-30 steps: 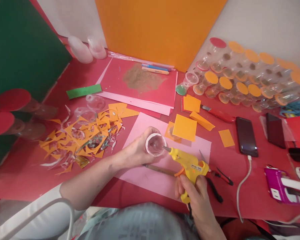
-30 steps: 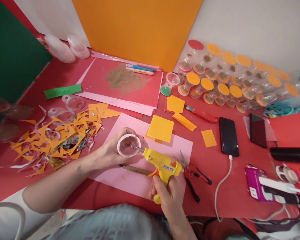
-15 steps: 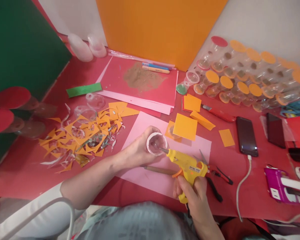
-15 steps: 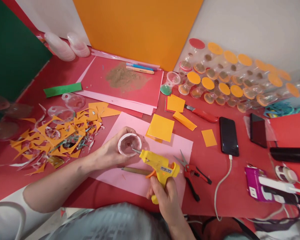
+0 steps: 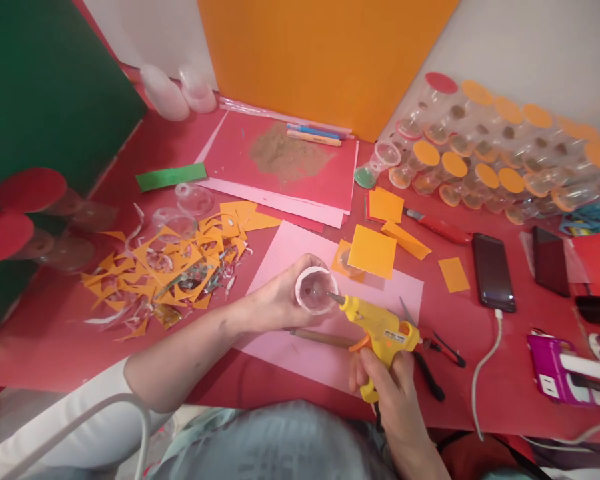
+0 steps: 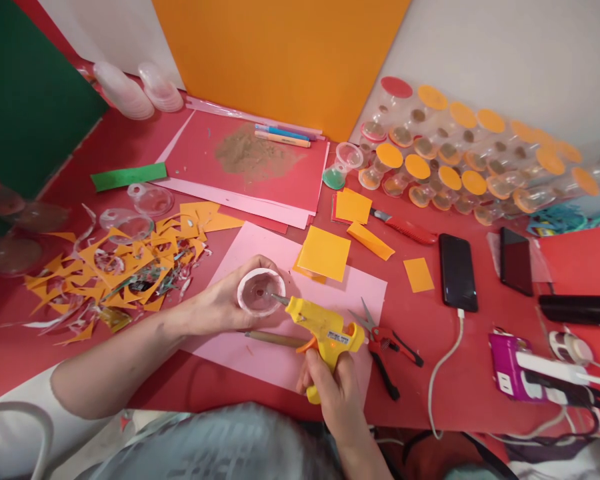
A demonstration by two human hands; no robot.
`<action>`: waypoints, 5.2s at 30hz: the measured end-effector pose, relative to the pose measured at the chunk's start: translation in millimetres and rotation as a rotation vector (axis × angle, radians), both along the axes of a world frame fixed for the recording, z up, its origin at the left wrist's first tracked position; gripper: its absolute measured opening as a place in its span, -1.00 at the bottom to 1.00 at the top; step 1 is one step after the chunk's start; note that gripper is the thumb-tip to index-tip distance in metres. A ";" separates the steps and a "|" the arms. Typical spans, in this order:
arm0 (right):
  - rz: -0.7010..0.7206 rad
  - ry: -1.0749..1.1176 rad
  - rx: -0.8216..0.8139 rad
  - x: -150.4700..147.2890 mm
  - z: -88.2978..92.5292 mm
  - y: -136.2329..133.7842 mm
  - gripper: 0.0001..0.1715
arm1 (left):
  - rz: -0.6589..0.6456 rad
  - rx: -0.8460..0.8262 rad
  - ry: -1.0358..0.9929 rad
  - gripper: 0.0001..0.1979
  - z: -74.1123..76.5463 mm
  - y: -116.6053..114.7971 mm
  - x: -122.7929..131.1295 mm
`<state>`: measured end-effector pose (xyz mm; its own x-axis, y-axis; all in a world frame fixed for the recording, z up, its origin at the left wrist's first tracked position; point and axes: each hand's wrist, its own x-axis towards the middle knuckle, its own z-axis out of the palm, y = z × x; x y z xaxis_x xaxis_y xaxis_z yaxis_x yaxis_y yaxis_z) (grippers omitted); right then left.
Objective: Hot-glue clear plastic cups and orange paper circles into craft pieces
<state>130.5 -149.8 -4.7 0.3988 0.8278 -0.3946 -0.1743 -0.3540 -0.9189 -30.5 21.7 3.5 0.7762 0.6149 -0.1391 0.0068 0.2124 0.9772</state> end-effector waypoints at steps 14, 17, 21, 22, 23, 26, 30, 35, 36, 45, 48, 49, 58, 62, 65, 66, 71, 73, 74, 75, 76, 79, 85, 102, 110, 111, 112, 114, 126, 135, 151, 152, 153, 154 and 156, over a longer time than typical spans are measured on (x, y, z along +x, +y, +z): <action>-0.028 0.019 0.039 -0.4 -2.6 -1.3 -0.51 | -0.185 -0.003 0.014 -0.55 3.3 4.8 -6.2; -0.016 0.013 0.032 0.3 -3.1 -1.6 -0.51 | -0.224 0.020 0.042 -0.57 8.2 8.8 -8.2; 0.002 0.014 0.038 0.1 -3.7 -1.7 -0.52 | -0.240 0.043 0.048 -0.57 8.1 10.9 -9.0; 0.004 0.014 0.035 0.2 -3.7 -1.6 -0.51 | -0.235 0.046 0.045 -0.57 7.2 10.6 -9.0; 0.007 0.013 0.028 0.6 -3.7 -1.5 -0.51 | -0.224 0.049 0.044 -0.57 6.1 10.0 -8.9; 0.034 0.008 0.018 2.2 -3.7 -1.0 -0.49 | -0.191 0.056 0.034 -0.57 2.6 7.8 -8.6; 0.038 0.009 0.035 3.2 -3.9 -0.8 -0.48 | -0.145 0.031 -0.016 -0.63 1.5 6.1 -7.6; 0.048 0.012 0.029 3.1 -3.8 -2.0 -0.48 | -0.084 0.021 -0.012 -0.65 7.0 8.1 -5.8; 0.057 0.012 0.022 3.3 -3.8 -2.1 -0.48 | -0.074 0.023 -0.008 -0.65 7.8 8.7 -5.6; 0.010 0.012 0.020 2.2 -4.4 -3.0 -0.51 | -0.198 0.011 0.001 -0.62 3.8 8.0 -8.4; 0.010 0.021 0.012 1.5 -4.2 -2.8 -0.50 | -0.227 -0.002 -0.011 -0.62 5.9 8.6 -8.8; 0.008 0.022 0.013 1.3 -4.0 -2.4 -0.51 | -0.232 -0.004 -0.011 -0.62 6.7 9.0 -8.9; 0.007 0.054 -0.004 -0.6 -0.4 -0.5 -0.49 | -0.198 0.029 -0.034 -0.64 5.1 7.6 -7.8; 0.034 0.053 0.016 0.1 -0.3 -0.6 -0.49 | -0.092 0.056 -0.042 -0.66 4.7 5.5 -6.0; 0.016 0.055 0.024 0.7 -1.6 -1.0 -0.51 | -0.061 0.065 -0.033 -0.66 4.9 4.1 -4.1; 0.017 0.056 0.030 0.9 -2.1 -1.3 -0.51 | -0.052 0.067 -0.026 -0.66 5.0 3.8 -3.4; 0.058 0.018 0.065 2.6 -5.0 -3.4 -0.55 | 0.015 0.043 -0.019 -0.62 5.3 4.0 -1.1; 0.068 0.007 0.058 3.2 -5.7 -4.0 -0.55 | 0.013 0.040 -0.035 -0.62 5.0 4.3 -0.5; 0.073 0.006 0.053 3.5 -6.0 -4.2 -0.55 | 0.012 0.043 -0.039 -0.63 4.9 4.4 -0.1; 0.077 0.004 0.049 3.8 -6.1 -4.2 -0.55 | 0.014 0.046 -0.039 -0.63 4.8 4.3 0.2; 0.081 0.004 0.045 3.9 -6.2 -4.1 -0.54 | 0.017 0.050 -0.036 -0.64 4.6 4.2 0.6; 0.084 0.000 0.047 3.9 -6.1 -3.2 -0.53 | 0.027 0.061 -0.022 -0.65 3.2 3.5 1.2; 0.034 0.026 0.029 1.5 -5.1 -2.3 -0.52 | 0.020 0.091 -0.045 -0.67 -1.4 1.3 0.0; 0.041 0.041 0.026 1.8 -5.7 -3.2 -0.48 | 0.057 0.116 -0.021 -0.67 1.8 2.6 1.3; -0.001 0.049 0.023 -1.1 -4.1 -4.0 -0.49 | 0.062 0.074 -0.040 -0.65 0.4 1.6 1.5; -0.008 0.053 0.025 -1.1 -4.3 -4.1 -0.49 | 0.068 0.079 -0.036 -0.65 0.6 1.7 1.4; -0.011 0.058 0.025 -0.9 -4.6 -4.3 -0.49 | 0.067 0.082 -0.032 -0.65 0.8 1.9 1.2; 0.000 0.063 0.022 -0.1 -5.1 -4.5 -0.50 | 0.059 0.079 -0.036 -0.66 1.2 2.1 0.9; 0.052 0.029 0.042 0.8 -5.8 -4.3 -0.51 | 0.078 0.016 -0.009 -0.63 3.4 0.8 3.5; 0.028 0.046 0.024 0.9 -7.3 -5.3 -0.46 | 0.032 0.047 -0.075 -0.65 0.9 2.5 0.5; -0.007 0.034 0.022 -1.7 -4.1 -1.6 -0.45 | -0.014 0.046 -0.064 -0.66 -0.1 1.1 -1.7; -0.001 0.033 0.020 -1.8 -3.3 -1.4 -0.44 | -0.007 0.053 -0.059 -0.67 -0.2 0.7 -1.4; 0.007 0.035 0.021 -1.9 -2.6 -1.4 -0.43 | 0.001 0.059 -0.055 -0.68 -0.5 0.3 -1.0; 0.012 0.035 0.020 -1.8 -2.2 -1.7 -0.43 | 0.007 0.062 -0.050 -0.67 -1.0 0.0 -0.4; 0.022 0.032 0.015 -1.6 -2.0 -2.6 -0.44 | 0.026 0.058 -0.043 -0.65 -2.1 -0.3 0.8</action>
<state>128.9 -152.4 -6.7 0.3678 0.8424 -0.3939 -0.1956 -0.3440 -0.9184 -29.7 21.4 1.4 0.7644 0.6410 -0.0691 -0.0404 0.1546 0.9871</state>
